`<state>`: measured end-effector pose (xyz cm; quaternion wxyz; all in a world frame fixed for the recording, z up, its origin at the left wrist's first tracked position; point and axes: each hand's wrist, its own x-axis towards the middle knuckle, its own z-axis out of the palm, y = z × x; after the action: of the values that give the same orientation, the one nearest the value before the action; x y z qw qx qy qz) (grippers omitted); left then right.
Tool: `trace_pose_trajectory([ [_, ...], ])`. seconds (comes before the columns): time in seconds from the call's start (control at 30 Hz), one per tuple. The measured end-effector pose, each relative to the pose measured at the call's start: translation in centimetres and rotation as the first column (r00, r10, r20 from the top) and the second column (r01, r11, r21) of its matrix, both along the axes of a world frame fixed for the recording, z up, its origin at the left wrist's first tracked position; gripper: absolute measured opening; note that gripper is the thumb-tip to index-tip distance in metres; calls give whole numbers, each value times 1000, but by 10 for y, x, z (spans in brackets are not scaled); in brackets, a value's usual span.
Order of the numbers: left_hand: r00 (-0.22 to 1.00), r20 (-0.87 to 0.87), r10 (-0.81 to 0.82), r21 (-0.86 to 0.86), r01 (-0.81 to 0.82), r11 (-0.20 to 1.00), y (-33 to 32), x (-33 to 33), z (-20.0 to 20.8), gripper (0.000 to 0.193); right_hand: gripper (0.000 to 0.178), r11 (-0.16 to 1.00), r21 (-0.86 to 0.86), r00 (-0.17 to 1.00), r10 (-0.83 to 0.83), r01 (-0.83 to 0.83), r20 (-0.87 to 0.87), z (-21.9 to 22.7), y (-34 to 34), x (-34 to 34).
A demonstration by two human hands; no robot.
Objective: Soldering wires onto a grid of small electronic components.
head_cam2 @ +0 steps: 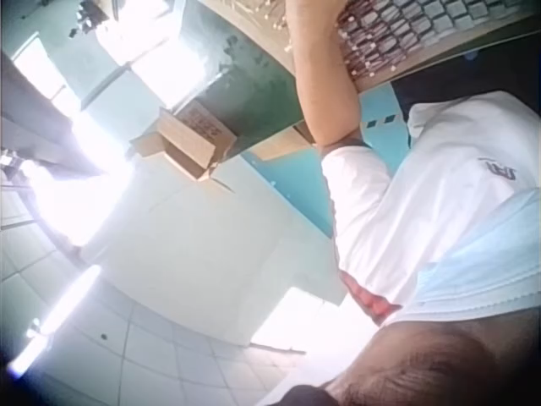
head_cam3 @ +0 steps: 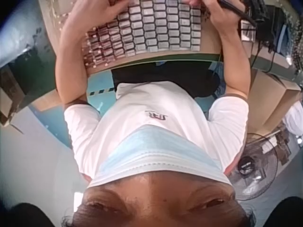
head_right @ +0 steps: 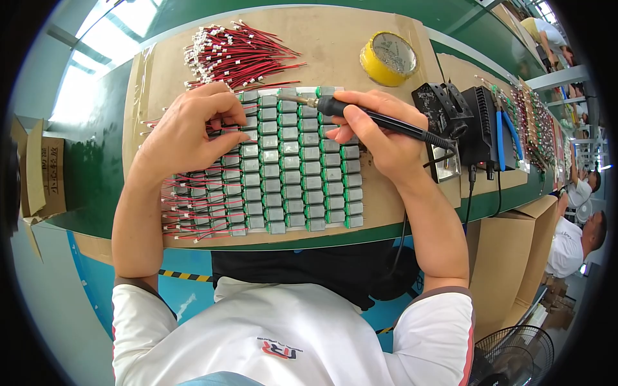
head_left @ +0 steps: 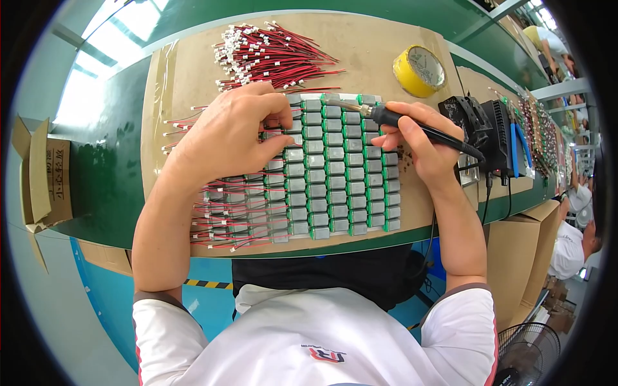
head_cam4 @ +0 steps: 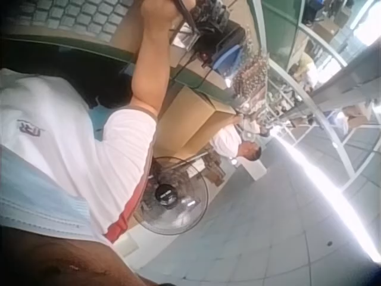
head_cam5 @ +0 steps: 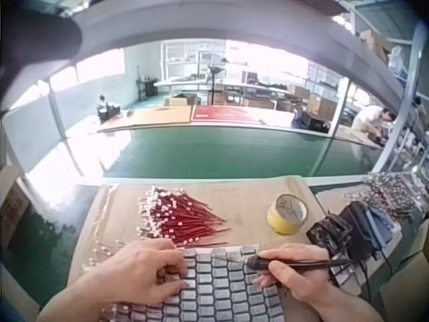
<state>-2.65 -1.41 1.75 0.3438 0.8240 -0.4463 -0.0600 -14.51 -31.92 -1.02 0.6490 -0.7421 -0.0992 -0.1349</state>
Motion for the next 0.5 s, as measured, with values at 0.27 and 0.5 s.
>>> trace_pose_trajectory([
  [0.27,997,50,-55,12,54,998,2,1,-2,11,30,991,-46,991,128,-126,46,-5,-2,3],
  [0.5,998,-48,50,-61,-53,997,-5,-1,-7,11,29,988,-63,990,140,-139,11,-3,-1,2],
])
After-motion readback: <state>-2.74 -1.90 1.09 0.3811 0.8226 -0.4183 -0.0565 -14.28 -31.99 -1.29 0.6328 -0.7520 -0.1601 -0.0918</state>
